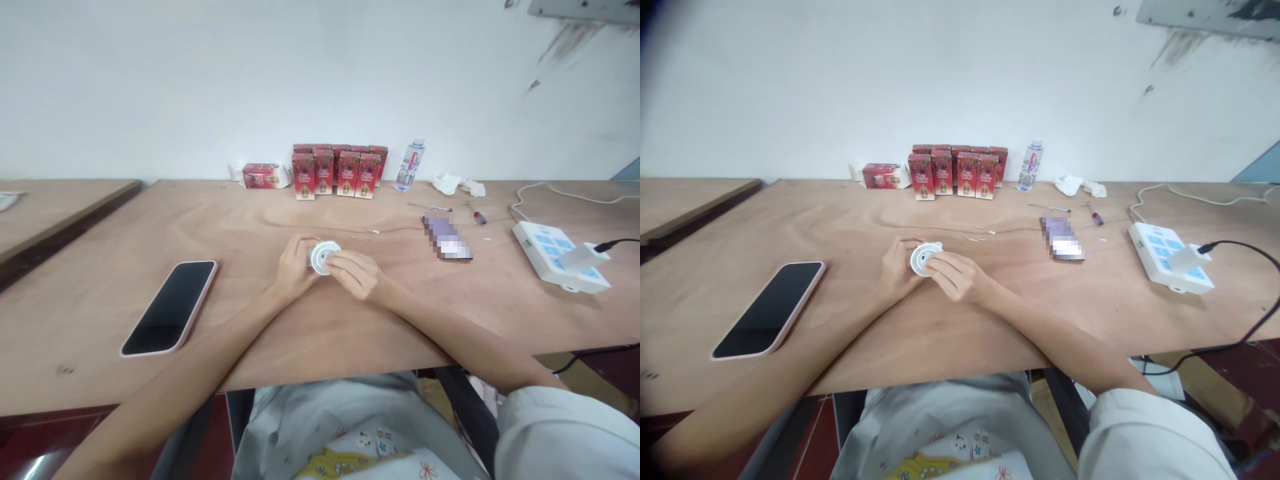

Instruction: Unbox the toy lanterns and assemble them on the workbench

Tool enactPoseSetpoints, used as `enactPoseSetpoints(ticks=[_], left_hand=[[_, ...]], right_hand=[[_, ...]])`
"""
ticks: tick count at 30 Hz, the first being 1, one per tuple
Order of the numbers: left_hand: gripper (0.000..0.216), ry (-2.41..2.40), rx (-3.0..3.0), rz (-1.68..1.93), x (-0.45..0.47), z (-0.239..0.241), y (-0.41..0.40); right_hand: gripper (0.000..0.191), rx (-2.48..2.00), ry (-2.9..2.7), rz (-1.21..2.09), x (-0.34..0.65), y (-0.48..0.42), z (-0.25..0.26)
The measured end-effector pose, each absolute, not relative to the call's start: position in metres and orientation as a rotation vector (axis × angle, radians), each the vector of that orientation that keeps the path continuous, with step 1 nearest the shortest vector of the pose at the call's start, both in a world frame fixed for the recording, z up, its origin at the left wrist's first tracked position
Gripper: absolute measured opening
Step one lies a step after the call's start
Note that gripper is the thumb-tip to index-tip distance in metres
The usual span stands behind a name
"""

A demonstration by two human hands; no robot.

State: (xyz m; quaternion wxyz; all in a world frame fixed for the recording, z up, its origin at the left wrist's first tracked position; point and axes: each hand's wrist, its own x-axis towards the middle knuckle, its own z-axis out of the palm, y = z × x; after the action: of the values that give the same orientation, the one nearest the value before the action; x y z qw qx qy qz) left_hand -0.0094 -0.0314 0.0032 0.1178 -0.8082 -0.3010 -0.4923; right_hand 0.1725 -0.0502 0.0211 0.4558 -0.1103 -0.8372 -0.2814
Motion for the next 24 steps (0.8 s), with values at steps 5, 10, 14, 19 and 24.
enactPoseSetpoints(ticks=[5,10,14,19,24], left_hand=[[0.032,-0.879,-2.362,-1.437,-0.0088,0.0041,-0.0329],[0.035,-0.919,-2.354,-1.426,-0.0086,0.0046,-0.0339],[0.035,-0.906,-2.336,-1.438,-0.0085,0.0048,-0.034],[0.033,-0.9,-2.341,-1.456,-0.0086,0.0044,-0.0334],[0.034,-0.971,-2.344,-1.427,-0.0091,0.0016,-0.0317]], right_hand=[[0.016,-0.176,-2.093,-0.753,0.1752,-0.048,0.0193],[0.019,-0.247,-2.099,-0.77,0.1764,-0.0454,0.015],[0.019,-0.288,-2.095,-0.75,0.1765,-0.0465,0.0148],[0.019,-0.243,-2.082,-0.8,0.177,-0.047,0.0192],[0.019,-0.224,-2.1,-0.832,0.1777,-0.0439,0.0192]])
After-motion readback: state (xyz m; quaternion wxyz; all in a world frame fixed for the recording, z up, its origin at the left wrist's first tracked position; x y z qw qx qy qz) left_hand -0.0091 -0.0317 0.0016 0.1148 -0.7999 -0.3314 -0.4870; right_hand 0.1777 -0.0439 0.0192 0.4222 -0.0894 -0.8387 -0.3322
